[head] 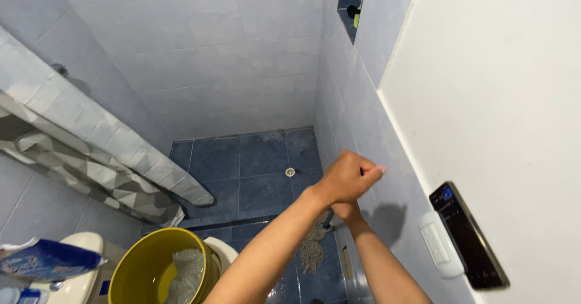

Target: The person cleans a bathroom floor by using a mop to scrub the tiles, periodically rinsing and wringing the mop head by hand in a yellow bucket.

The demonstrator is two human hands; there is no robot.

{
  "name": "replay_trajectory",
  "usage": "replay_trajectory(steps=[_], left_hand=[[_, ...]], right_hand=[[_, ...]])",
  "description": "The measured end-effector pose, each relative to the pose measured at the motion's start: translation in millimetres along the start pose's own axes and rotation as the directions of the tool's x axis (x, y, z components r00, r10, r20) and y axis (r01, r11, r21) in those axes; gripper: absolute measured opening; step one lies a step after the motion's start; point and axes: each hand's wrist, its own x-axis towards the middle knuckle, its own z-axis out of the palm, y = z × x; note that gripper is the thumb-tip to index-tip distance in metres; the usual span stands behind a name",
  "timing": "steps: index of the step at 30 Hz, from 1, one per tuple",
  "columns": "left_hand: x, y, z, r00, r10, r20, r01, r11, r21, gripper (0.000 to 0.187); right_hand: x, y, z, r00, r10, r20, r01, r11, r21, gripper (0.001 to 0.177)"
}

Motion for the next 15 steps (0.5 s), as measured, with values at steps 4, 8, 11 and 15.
replay_trajectory(steps=[4, 8, 11, 15], left_hand=[[26.8, -17.4, -8.7, 0.991, -0.126, -0.046, 0.124, 0.991, -0.053, 0.057], [38.7, -33.6, -12.7, 0.989, -0.098, -0.11, 0.094, 0.995, -0.04, 0.058], [44.8, -35.5, -19.0, 0.982, -0.124, -0.141, 0.116, 0.991, -0.066, 0.058], [63.3, -22.2, -25.7, 0.967, -0.017, -0.255, 0.066, 0.981, 0.183, 0.054]], right_hand=[[18.6, 16.0, -15.2, 0.992, 0.124, -0.014, -0.124, 0.992, -0.01, 0.02], [31.0, 9.1, -14.1, 0.949, 0.288, -0.126, -0.31, 0.922, -0.231, 0.009], [42.7, -10.1, -9.3, 0.937, 0.331, -0.11, -0.34, 0.793, -0.506, 0.028], [49.9, -42.6, -3.0, 0.882, 0.401, -0.249, -0.472, 0.76, -0.447, 0.038]])
